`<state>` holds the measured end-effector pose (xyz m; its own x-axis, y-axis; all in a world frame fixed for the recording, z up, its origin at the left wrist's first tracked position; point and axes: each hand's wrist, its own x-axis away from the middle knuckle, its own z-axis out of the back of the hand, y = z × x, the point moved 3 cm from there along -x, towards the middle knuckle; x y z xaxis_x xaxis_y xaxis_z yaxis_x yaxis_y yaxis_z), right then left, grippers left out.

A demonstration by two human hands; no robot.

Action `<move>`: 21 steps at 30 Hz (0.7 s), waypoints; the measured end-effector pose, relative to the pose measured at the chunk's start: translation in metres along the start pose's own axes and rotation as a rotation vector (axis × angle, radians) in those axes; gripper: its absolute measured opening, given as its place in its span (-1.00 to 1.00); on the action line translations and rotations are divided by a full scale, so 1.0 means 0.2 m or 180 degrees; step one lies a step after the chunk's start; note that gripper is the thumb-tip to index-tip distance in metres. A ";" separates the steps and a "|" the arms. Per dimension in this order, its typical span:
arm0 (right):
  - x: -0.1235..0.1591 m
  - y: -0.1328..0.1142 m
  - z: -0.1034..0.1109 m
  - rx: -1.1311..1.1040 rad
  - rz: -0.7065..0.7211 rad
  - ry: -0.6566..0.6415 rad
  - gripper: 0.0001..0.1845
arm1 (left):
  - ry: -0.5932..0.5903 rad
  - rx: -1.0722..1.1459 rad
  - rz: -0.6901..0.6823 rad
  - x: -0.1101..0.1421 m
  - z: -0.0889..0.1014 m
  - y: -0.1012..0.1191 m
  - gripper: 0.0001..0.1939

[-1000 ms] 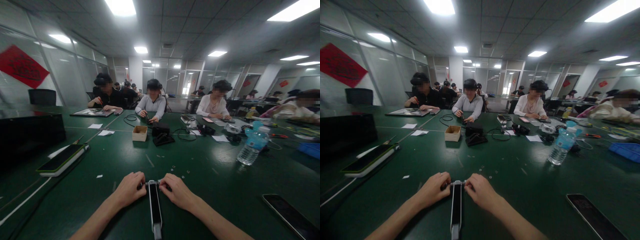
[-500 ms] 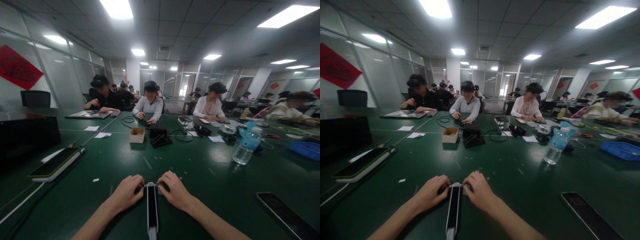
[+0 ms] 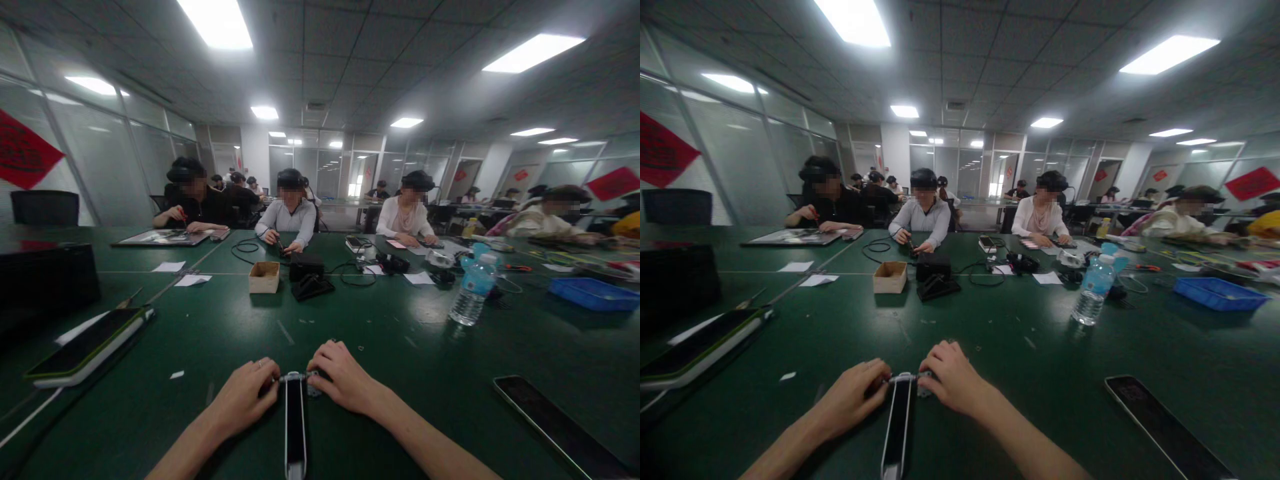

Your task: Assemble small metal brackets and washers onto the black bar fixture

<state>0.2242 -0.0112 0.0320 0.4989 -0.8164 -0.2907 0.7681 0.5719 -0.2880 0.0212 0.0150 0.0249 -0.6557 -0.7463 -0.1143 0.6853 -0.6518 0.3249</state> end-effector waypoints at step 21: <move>-0.03 0.26 0.06 0.0719 -0.0894 0.0086 -0.75 | 0.0047 0.0143 0.0107 0.01 0.00 0.01 -0.84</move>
<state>0.2663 0.0220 0.0304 0.2474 -0.9351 -0.2536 0.9445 0.2911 -0.1520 0.0223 0.0126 0.0251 -0.6277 -0.7697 -0.1164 0.6917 -0.6200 0.3704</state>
